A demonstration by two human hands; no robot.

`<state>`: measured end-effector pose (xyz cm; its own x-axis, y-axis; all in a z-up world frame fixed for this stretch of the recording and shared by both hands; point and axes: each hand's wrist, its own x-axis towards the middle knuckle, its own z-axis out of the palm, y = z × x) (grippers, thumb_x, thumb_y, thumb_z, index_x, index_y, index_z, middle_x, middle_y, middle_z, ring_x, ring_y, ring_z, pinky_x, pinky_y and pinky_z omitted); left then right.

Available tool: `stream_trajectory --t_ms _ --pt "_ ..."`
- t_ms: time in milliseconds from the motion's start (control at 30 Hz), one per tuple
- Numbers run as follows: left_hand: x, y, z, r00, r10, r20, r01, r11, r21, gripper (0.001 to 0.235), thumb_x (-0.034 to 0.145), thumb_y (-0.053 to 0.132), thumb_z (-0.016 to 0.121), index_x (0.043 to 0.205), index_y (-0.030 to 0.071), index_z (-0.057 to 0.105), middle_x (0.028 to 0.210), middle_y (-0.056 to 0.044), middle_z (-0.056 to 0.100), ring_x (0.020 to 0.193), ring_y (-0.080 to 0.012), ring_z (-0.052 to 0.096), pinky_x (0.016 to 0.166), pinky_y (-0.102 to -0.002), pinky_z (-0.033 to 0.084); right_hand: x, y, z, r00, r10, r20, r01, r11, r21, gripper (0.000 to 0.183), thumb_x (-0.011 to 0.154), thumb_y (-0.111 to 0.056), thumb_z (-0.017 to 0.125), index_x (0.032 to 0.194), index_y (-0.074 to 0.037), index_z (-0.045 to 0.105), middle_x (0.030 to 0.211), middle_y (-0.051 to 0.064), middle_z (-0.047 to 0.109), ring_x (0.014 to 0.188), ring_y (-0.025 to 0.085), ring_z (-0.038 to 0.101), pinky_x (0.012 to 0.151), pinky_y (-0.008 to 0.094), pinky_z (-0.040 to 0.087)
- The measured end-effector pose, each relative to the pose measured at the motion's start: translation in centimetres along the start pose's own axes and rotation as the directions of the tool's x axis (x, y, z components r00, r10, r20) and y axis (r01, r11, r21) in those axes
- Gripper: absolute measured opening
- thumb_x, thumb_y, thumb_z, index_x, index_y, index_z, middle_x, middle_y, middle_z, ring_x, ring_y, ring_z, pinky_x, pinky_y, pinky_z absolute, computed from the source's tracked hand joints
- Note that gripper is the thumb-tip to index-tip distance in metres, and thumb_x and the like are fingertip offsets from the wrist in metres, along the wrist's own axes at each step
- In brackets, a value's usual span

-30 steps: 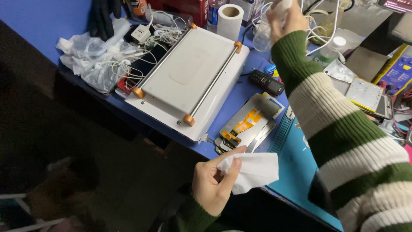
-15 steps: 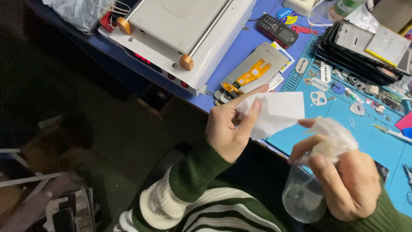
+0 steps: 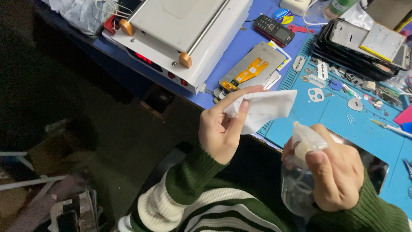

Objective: Cleaning and prepping a smartphone screen using a cloth and liquid.

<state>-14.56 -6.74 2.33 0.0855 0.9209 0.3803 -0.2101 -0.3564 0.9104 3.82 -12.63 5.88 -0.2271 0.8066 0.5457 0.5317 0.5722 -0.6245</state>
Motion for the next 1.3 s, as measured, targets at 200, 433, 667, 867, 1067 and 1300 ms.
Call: stream_trajectory --t_ms 200,433,667,867,1067,1300 --pt "0.6 -0.7 -1.2 0.996 -0.074 -0.050 0.079 0.990 0.113 0.033 0.104 0.028 0.051 0.121 0.013 0.075 0.089 0.008 0.071 0.050 -0.0027 0.033 0.047 -0.019 0.031 7.5 3.2 -2.5 0.991 -0.130 0.029 0.133 0.974 -0.181 0.067 0.106 -0.035 0.025 0.077 0.015 0.058 0.071 0.023 0.064 0.119 0.049 0.064 0.109 0.053 0.045" --pt "1.3 -1.2 -2.3 0.997 -0.071 -0.037 0.076 0.985 0.157 0.031 0.101 0.031 0.053 0.118 0.014 0.074 0.084 0.004 0.072 0.051 -0.0050 0.043 0.046 -0.021 0.035 24.1 23.3 -0.7 0.886 -0.411 -0.212 0.244 0.804 -0.542 0.032 0.127 -0.023 0.047 0.121 0.000 0.069 0.104 0.015 0.075 0.079 0.029 0.064 0.074 0.043 0.047" --pt "1.2 -1.8 -3.7 0.988 -0.141 -0.066 0.150 0.977 0.151 0.031 0.098 0.028 0.056 0.114 0.010 0.075 0.105 -0.006 0.081 0.084 -0.0131 0.074 0.072 -0.022 0.057 31.9 29.9 6.3 0.943 0.014 -0.332 -0.118 0.948 -0.296 0.051 0.116 -0.023 0.062 0.156 -0.019 0.031 0.075 -0.001 0.053 0.063 0.017 0.056 0.062 0.036 0.055" --pt "1.8 -2.7 -2.4 0.988 -0.132 -0.086 0.133 0.991 0.008 0.030 0.097 0.026 0.059 0.114 0.005 0.072 0.105 -0.015 0.084 0.094 -0.0192 0.078 0.082 -0.027 0.061 31.4 31.7 5.9 0.979 0.080 -0.189 -0.141 0.931 -0.338 0.083 0.109 -0.020 0.069 0.162 -0.025 0.006 0.153 0.034 0.050 0.126 0.051 0.062 0.101 0.055 0.049" --pt "2.0 -2.1 -0.7 0.992 -0.116 -0.059 0.114 0.993 -0.035 0.029 0.097 0.024 0.057 0.114 0.004 0.070 0.106 -0.020 0.084 0.099 -0.0239 0.080 0.086 -0.029 0.062 16.1 8.9 -2.1 0.984 0.078 0.158 -0.081 0.997 0.012 0.043 0.101 -0.033 0.056 0.128 -0.001 0.066 0.127 0.013 0.072 0.115 0.022 0.071 0.101 0.036 0.057" --pt "-1.1 -2.0 4.9 0.964 -0.181 0.197 0.169 0.983 0.078 0.024 0.098 0.020 0.056 0.111 0.010 0.074 0.109 -0.002 0.079 0.096 -0.0133 0.075 0.083 -0.022 0.056 -1.6 3.6 -4.1 0.951 0.310 0.024 -0.303 0.942 -0.148 0.033 0.084 -0.028 0.077 0.113 -0.011 0.076 0.094 -0.001 0.083 0.066 0.008 0.074 0.060 0.021 0.055"
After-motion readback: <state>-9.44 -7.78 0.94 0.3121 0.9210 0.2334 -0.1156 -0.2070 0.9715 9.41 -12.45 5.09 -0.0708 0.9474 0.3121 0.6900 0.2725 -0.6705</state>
